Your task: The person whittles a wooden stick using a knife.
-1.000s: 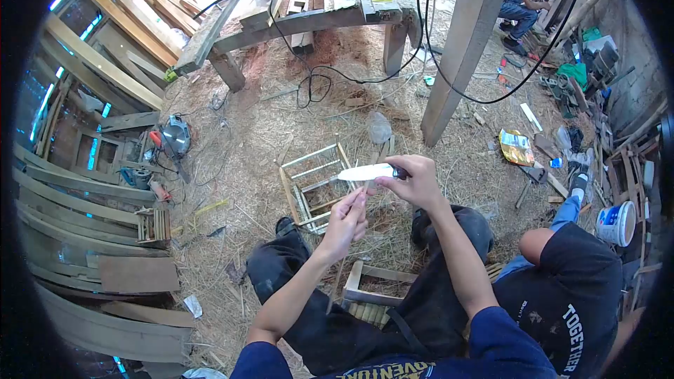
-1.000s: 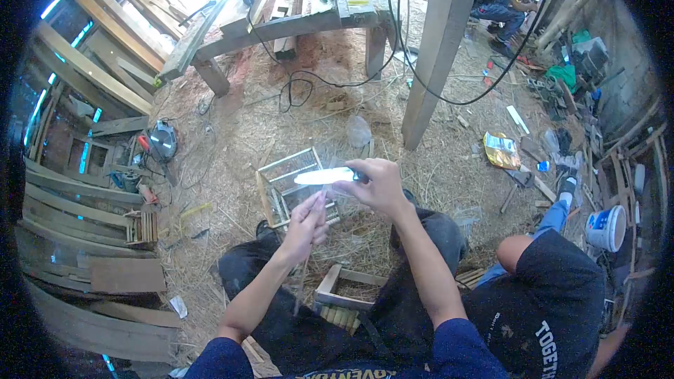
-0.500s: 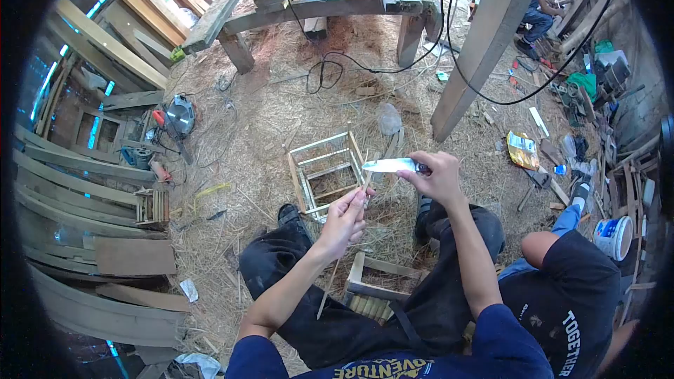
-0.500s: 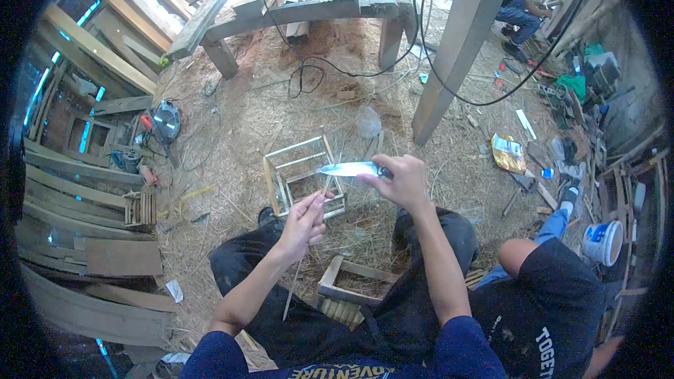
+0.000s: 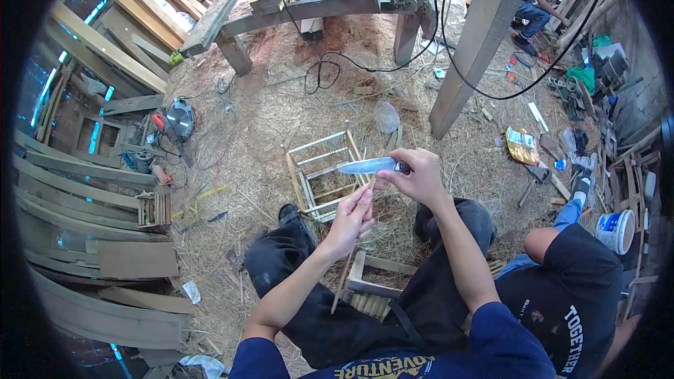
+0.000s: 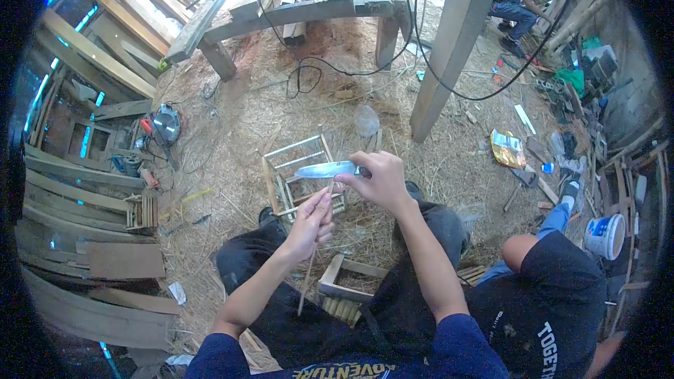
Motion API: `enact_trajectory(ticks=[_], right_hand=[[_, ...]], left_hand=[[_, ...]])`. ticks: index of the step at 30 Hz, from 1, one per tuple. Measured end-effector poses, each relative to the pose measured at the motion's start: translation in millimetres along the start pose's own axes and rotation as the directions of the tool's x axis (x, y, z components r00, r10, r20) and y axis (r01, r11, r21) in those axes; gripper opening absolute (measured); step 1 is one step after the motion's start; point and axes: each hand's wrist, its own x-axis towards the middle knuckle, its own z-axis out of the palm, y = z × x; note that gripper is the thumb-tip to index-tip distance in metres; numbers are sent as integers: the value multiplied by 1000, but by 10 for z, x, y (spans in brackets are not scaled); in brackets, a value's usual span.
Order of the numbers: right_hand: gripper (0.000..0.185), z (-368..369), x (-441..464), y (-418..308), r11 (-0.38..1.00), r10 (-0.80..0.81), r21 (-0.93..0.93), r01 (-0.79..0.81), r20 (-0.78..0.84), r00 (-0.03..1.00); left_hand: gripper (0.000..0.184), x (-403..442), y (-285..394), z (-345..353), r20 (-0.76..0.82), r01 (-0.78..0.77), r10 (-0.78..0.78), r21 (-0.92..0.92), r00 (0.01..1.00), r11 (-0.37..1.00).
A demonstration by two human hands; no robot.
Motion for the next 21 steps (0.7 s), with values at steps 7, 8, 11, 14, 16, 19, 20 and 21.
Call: enact_trajectory(ticks=[7, 8, 11, 14, 16, 19, 20, 21], right_hand=[[40, -256, -66, 182, 982, -48, -182, 39, -46, 998], [40, -242, -93, 178, 980, -46, -193, 40, -27, 999], [42, -165, -164, 126, 973, 210, -119, -200, 80, 974], [45, 119, -228, 262, 829, 375, 332, -449, 265, 888], [46, 171, -174, 244, 802, 389, 340, -491, 326, 862], [45, 76, -47, 49, 934, 297, 148, -325, 181, 937], [44, 49, -16, 20, 966, 219, 118, -232, 114, 969], [44, 34, -5, 0, 987, 138, 82, -142, 53, 989]], left_hand=[[34, -75, 137, -88, 6, 63, -63, 28, 998, 998], [34, -79, 122, -86, -1, 69, -69, 29, 998, 997], [34, -9, 131, -60, -26, 49, -48, 29, 999, 998], [34, 7, 53, -28, -57, 13, -14, -12, 998, 1000], [35, 57, 11, -19, -60, -11, 8, -54, 998, 998], [35, 103, 2, -49, 1, -5, 5, -49, 1000, 999], [35, 103, 0, -32, 4, -7, 7, -22, 1000, 1000], [35, 79, -16, 5, 5, -5, 5, 3, 1000, 1000]])
